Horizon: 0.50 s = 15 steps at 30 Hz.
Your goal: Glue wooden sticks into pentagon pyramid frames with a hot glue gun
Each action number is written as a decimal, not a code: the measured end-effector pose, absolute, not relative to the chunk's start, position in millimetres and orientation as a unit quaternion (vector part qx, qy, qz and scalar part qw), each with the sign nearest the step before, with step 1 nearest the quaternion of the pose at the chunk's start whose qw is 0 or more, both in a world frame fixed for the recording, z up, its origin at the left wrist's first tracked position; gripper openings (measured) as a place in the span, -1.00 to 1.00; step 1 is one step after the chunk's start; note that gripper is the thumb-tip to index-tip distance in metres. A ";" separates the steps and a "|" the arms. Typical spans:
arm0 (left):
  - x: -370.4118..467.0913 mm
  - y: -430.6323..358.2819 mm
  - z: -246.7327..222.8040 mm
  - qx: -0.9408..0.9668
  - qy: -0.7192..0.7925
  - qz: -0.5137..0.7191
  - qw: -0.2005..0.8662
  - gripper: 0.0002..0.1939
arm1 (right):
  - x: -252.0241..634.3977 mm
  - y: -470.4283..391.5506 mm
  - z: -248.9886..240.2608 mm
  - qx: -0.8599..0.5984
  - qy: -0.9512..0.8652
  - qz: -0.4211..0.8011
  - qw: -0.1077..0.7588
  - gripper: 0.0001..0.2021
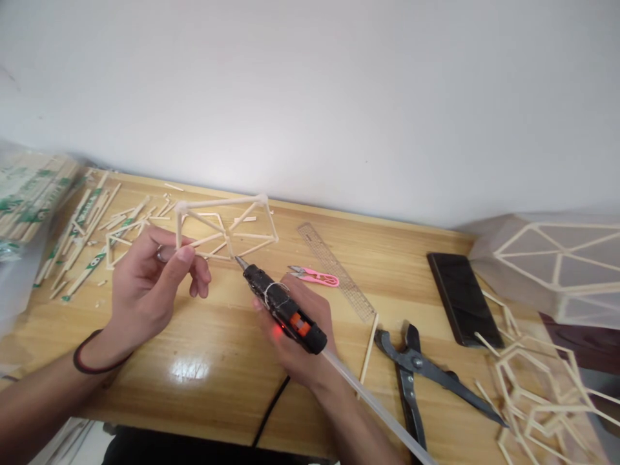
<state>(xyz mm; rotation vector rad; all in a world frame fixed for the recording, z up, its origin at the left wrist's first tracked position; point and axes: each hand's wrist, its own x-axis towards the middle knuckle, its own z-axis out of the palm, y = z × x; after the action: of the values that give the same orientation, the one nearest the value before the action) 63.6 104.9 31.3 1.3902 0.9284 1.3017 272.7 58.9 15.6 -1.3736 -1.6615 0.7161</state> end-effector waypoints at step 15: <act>62.8 105.2 29.8 0.589 0.371 0.536 0.477 -0.91 | 272.1 58.5 14.2 -0.553 -0.665 0.287 0.412 -0.72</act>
<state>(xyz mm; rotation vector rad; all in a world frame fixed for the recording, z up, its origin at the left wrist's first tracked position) 62.8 105.2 29.8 1.4385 0.9064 1.3097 272.1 58.5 14.2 -1.3909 -1.6725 0.7223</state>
